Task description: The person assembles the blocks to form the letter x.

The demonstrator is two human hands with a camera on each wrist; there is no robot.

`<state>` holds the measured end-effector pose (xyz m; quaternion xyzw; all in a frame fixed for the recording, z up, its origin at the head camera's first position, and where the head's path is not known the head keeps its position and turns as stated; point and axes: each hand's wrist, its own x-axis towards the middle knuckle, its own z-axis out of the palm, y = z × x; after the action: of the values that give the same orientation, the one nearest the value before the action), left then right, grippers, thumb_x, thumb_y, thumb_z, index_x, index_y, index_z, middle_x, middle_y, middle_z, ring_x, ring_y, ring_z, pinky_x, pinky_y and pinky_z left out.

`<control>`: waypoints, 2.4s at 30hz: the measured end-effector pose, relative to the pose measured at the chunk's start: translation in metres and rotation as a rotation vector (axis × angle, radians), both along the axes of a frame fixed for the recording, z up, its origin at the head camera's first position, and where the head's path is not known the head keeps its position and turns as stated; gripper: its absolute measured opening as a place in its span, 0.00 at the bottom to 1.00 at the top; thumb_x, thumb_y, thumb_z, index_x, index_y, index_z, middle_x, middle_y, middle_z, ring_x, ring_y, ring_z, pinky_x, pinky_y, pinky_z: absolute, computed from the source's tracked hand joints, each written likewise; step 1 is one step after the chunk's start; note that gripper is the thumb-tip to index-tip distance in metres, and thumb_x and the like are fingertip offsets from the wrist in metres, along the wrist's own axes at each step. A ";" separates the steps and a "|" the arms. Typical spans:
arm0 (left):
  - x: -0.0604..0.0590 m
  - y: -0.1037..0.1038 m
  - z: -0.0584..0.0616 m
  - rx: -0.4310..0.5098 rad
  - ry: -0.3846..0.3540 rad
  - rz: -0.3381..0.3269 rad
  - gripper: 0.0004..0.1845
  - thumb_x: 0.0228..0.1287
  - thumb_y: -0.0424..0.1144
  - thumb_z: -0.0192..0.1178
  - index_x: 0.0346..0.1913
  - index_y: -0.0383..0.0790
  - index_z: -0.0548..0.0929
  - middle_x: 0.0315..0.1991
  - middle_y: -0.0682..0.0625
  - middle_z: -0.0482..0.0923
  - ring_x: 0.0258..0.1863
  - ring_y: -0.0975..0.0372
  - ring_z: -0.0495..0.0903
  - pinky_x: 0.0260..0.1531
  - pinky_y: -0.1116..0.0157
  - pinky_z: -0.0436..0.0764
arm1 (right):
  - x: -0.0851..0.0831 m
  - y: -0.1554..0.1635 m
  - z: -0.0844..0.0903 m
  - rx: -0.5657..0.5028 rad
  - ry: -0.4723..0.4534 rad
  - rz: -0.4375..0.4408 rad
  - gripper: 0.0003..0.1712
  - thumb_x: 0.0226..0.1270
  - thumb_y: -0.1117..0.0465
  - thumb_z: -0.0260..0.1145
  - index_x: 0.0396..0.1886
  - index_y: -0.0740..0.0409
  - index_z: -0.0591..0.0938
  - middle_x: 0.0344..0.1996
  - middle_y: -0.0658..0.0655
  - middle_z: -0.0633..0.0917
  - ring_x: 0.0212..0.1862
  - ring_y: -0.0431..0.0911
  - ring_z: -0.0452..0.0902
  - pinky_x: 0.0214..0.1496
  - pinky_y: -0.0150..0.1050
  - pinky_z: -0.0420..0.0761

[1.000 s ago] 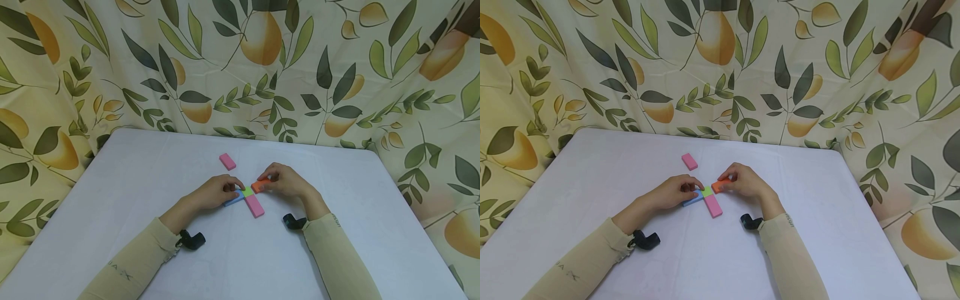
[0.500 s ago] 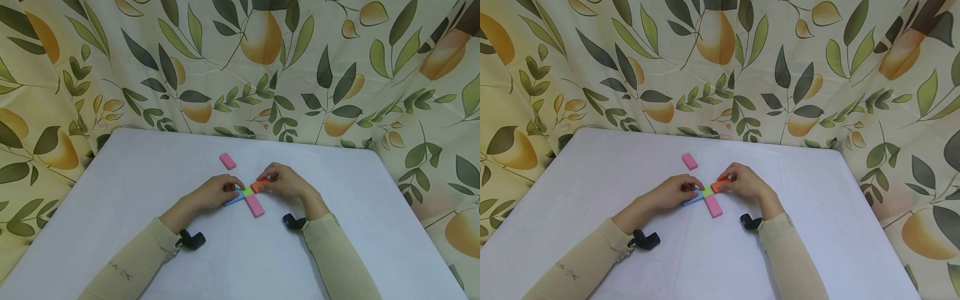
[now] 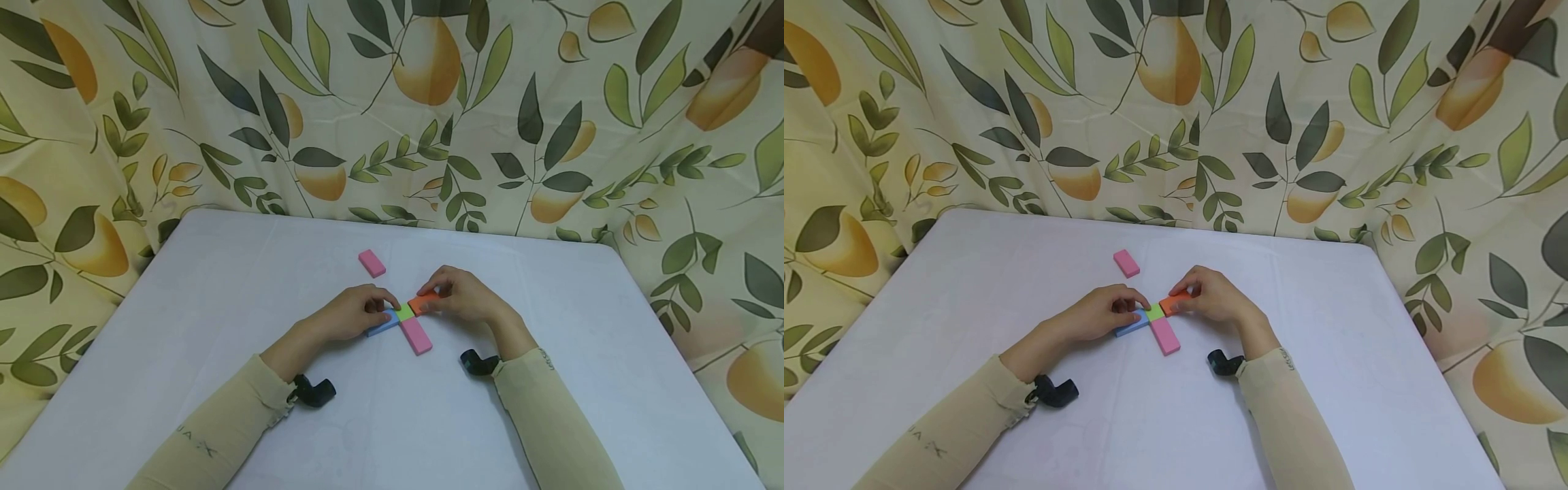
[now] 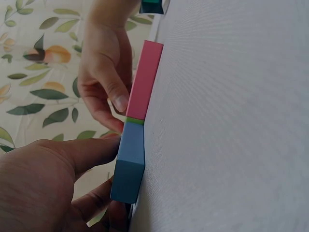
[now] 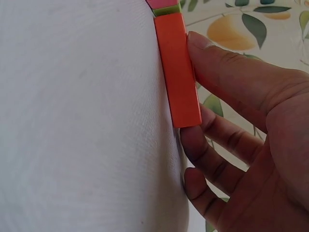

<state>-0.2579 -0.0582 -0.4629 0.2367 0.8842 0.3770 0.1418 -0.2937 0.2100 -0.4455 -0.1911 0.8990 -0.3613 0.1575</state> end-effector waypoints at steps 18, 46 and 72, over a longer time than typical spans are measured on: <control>0.000 0.000 0.000 -0.016 0.008 0.007 0.12 0.67 0.45 0.60 0.51 0.64 0.81 0.37 0.56 0.74 0.40 0.61 0.73 0.39 0.65 0.75 | 0.001 -0.002 0.001 0.001 0.004 0.007 0.15 0.51 0.46 0.76 0.40 0.38 0.86 0.43 0.45 0.81 0.46 0.45 0.74 0.49 0.42 0.73; 0.000 -0.001 0.002 0.009 -0.020 0.007 0.12 0.67 0.45 0.60 0.51 0.64 0.81 0.38 0.56 0.75 0.41 0.60 0.73 0.39 0.64 0.75 | 0.003 -0.004 0.004 0.040 0.003 -0.006 0.17 0.52 0.44 0.75 0.42 0.38 0.85 0.43 0.45 0.80 0.45 0.46 0.72 0.47 0.42 0.72; 0.000 -0.001 0.001 0.010 -0.006 -0.013 0.12 0.67 0.45 0.61 0.52 0.62 0.81 0.37 0.56 0.76 0.40 0.61 0.74 0.39 0.64 0.75 | 0.010 -0.008 0.013 0.053 0.130 0.059 0.18 0.55 0.49 0.75 0.46 0.40 0.86 0.46 0.49 0.80 0.48 0.44 0.74 0.49 0.42 0.73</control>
<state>-0.2578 -0.0591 -0.4622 0.2417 0.8803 0.3813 0.1459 -0.2840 0.2021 -0.4328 -0.2366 0.9105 -0.3194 0.1143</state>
